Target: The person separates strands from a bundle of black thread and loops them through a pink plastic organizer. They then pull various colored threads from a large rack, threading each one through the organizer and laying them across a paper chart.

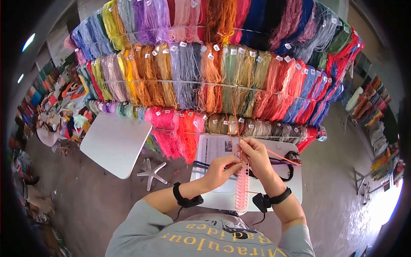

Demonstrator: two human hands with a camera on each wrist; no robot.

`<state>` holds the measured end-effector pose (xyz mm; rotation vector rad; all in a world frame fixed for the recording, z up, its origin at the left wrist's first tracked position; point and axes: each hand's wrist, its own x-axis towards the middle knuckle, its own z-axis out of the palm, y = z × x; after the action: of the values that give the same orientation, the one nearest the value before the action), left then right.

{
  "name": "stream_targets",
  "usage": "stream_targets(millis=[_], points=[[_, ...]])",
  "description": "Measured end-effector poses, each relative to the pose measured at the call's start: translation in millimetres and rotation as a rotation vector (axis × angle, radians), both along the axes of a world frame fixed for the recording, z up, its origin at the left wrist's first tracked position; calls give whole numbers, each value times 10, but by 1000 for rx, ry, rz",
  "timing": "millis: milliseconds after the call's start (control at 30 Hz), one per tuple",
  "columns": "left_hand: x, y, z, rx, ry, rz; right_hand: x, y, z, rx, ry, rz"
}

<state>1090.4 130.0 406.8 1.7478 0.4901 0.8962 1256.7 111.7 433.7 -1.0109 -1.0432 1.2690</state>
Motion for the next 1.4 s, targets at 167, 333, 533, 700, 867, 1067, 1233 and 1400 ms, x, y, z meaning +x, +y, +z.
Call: stream_targets(millis=[167, 333, 533, 700, 867, 1067, 1233, 1400], points=[[-111, 52, -139, -117, -19, 20, -88, -52, -40, -45, 209, -30], [-56, 19, -169, -92, -46, 26, -90, -91, -72, -9, 242, -23], [17, 38, -214, 351, 97, 49, 30, -141, 14, -71, 46, 39], [136, 522, -140, 413, 3, 105, 555, -426, 9, 90, -92, -314], [149, 1686, 178, 107, -53, 336, 1863, -1326, -380, 24, 175, -969], [306, 2813, 328, 334, -65, 603, 3777, -3489, -1736, -81, 302, -1710], [601, 3167, 327, 496, -62, 698, 3651, -3929, -1778, -318, -1110, -1620], [855, 3090, 545, 513, -2, 819, 3238, -3453, -1378, -352, -1607, -1505]])
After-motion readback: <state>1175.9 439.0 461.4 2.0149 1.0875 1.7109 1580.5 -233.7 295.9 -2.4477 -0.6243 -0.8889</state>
